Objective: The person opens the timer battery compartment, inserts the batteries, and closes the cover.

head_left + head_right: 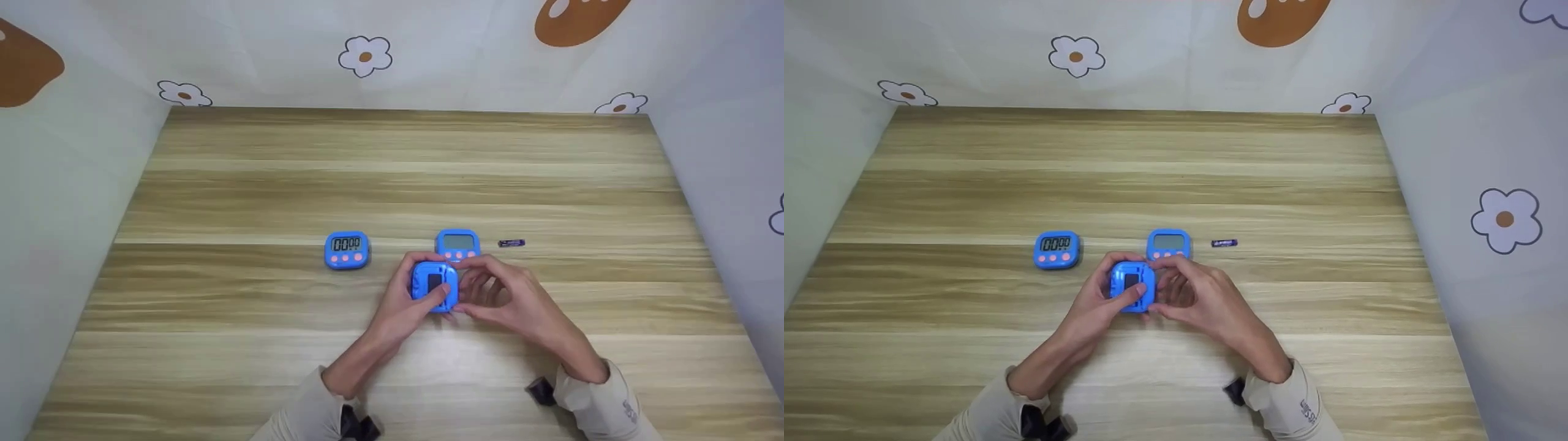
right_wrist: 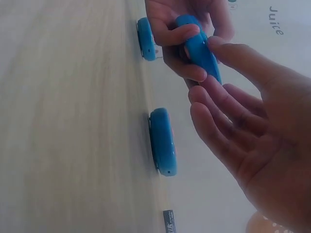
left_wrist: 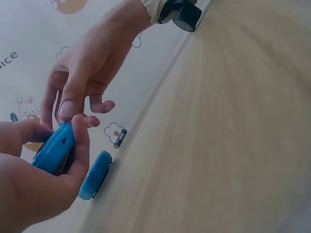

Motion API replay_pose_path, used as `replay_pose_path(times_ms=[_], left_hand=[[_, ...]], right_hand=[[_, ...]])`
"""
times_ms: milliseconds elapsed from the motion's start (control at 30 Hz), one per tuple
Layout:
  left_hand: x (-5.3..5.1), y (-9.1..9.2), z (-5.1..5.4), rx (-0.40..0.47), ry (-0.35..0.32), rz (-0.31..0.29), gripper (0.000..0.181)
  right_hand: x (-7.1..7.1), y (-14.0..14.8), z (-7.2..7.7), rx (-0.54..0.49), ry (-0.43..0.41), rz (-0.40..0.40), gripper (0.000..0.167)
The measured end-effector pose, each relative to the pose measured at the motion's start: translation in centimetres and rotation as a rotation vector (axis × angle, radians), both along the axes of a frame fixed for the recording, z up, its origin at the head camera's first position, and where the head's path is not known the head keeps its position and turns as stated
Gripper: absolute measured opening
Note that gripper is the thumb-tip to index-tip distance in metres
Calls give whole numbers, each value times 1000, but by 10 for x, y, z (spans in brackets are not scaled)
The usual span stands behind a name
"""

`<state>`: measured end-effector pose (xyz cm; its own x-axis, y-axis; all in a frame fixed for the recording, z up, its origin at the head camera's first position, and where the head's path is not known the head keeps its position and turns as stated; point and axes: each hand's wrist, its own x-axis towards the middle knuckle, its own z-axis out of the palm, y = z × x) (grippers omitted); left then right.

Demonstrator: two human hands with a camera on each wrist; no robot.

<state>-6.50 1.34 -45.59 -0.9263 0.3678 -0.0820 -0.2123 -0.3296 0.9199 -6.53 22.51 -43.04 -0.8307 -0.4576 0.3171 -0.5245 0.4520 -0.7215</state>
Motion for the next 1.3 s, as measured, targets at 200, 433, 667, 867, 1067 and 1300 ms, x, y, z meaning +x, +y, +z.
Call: replay_pose_path(times_ms=[200,433,667,867,1067,1300], left_hand=[[1,-1,3,46,-46,-16,39],[1,-2,4,106,-51,-101,40],[2,-2,4,151,-39,-125,42],[2,-1,4,138,-38,-105,42],[4,0,5,132,-57,-97,48],[1,-5,7,-82,0,-164,59]], right_hand=[[-1,2,0,-27,-41,10,52],[-2,7,0,-111,-181,15,48],[-1,5,1,-193,-222,18,48],[3,-5,17,-230,-225,15,45],[0,0,8,-209,-249,29,47],[-1,11,3,-11,-236,74,70]])
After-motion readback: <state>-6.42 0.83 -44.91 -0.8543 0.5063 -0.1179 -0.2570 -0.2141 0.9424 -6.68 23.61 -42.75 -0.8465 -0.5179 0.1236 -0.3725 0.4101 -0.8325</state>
